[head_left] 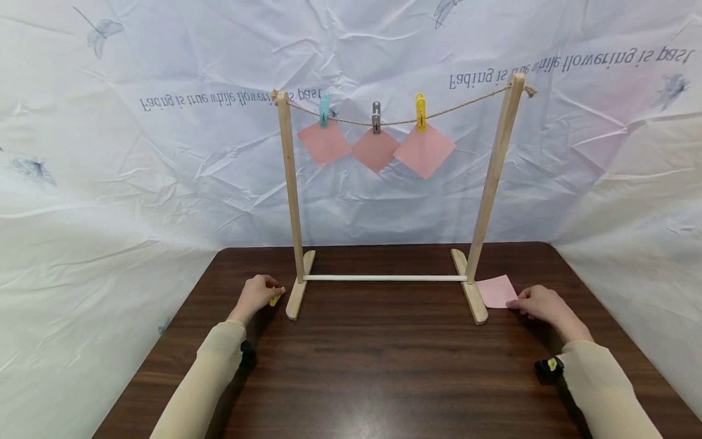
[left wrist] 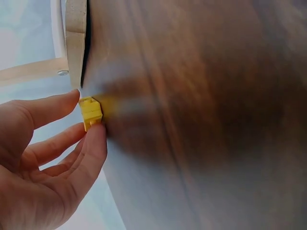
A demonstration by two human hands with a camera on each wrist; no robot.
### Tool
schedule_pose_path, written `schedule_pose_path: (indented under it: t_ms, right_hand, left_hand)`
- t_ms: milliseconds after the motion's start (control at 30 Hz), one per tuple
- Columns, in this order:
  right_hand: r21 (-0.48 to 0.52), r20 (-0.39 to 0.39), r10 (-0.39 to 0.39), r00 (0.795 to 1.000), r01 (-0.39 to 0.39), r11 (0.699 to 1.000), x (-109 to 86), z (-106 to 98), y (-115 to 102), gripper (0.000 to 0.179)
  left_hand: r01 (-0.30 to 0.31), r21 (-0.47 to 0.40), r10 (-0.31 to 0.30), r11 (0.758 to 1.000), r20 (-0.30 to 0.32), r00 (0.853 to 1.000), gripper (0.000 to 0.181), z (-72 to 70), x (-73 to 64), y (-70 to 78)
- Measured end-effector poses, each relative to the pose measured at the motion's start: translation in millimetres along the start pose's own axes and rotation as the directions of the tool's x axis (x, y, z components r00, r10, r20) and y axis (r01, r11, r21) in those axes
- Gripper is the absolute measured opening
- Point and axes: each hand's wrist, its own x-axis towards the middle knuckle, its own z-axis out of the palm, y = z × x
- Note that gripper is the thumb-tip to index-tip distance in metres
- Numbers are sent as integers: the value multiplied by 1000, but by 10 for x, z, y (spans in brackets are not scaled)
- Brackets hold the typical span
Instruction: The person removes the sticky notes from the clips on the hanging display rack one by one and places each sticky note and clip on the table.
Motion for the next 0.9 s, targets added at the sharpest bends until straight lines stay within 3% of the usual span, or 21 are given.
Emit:
schedule_pose_path:
  t_ms: [300,567,900]
  right_hand:
    - [33,13,23,1000,-23,999,-6,14,-29,37]
    - [65,8,33,999,-34,997,-35,30,-54,48]
    - [77,9,36,999,-36,996,-22,2,-42,50]
  left_hand:
    - [54,-137,-47,989,54,997,37,-6,-21,16]
    - [103,-258,-74,961,121,990,39,-32,-42,-4]
    - [114,-304,-77,946,132,988,38,-41,-50,-22]
